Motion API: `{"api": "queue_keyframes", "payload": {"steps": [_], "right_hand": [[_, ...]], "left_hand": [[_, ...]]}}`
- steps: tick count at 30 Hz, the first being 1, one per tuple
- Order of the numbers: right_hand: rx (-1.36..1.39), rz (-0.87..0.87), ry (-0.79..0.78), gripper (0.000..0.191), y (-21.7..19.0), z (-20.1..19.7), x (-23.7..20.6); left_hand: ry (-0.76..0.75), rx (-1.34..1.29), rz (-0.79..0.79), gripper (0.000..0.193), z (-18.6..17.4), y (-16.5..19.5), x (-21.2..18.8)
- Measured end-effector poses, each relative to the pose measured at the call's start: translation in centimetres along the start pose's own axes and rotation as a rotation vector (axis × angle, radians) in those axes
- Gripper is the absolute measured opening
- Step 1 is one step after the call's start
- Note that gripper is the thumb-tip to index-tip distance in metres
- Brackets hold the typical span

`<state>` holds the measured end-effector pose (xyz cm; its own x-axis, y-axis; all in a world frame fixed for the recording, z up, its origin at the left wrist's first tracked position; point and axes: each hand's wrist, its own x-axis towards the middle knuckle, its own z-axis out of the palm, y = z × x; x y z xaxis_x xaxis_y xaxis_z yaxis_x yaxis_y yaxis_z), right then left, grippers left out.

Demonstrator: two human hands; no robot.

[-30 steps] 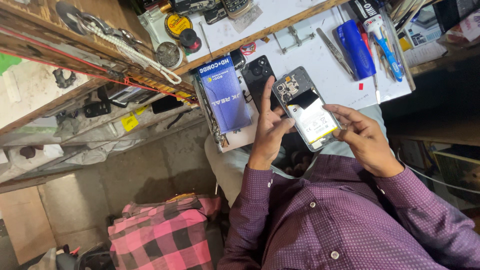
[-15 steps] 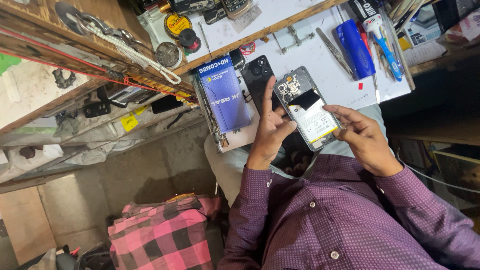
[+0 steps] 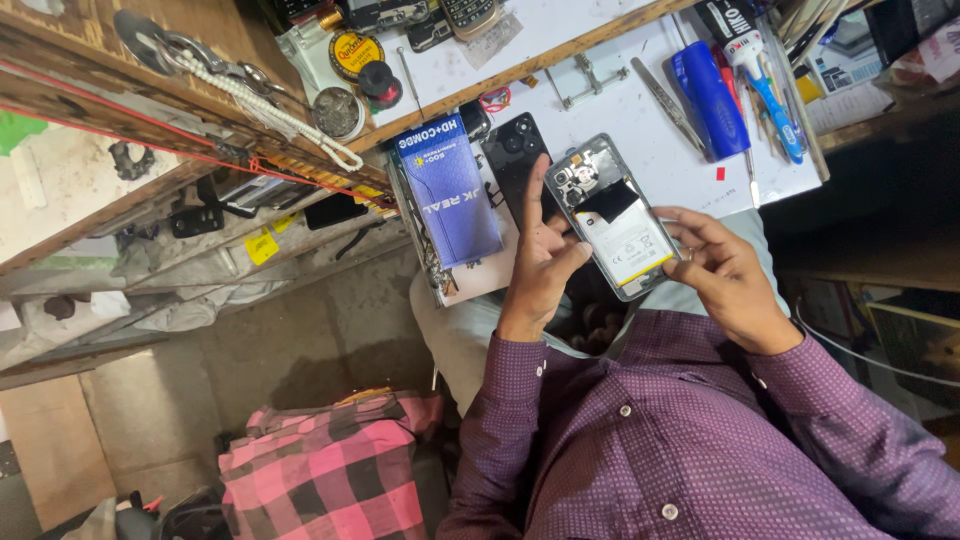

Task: The person opens the back of a smartphone at a repair workbench, pries out the old battery, and positions a new battery inside the phone. They then use a small screwdriver to tighten screws on the phone's internal frame while holding the phone steady.

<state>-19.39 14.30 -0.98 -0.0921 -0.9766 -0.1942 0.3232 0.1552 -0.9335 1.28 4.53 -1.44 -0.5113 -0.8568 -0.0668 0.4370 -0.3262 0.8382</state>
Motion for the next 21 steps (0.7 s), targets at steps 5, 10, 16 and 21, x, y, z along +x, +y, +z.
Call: {"api": "queue_keyframes", "payload": {"steps": [5, 10, 16, 21], "right_hand": [[0.038, 0.021, 0.113, 0.051, -0.2, 0.1, 0.3], [0.216, 0.074, 0.142, 0.060, -1.1, 0.9, 0.5], [0.136, 0.049, 0.172, 0.074, -1.7, 1.4, 1.4], [0.111, -0.027, 0.159, 0.067, -3.7, -1.3, 3.3]], "left_hand": [[0.089, -0.051, 0.034, 0.107, 0.7, -0.2, -0.1], [0.155, -0.167, 0.103, 0.107, 2.1, -1.1, -0.2], [0.149, -0.227, 0.169, 0.102, 2.2, -2.9, -0.1], [-0.037, -0.667, -0.039, 0.066, -0.7, -3.2, -0.3]]}}
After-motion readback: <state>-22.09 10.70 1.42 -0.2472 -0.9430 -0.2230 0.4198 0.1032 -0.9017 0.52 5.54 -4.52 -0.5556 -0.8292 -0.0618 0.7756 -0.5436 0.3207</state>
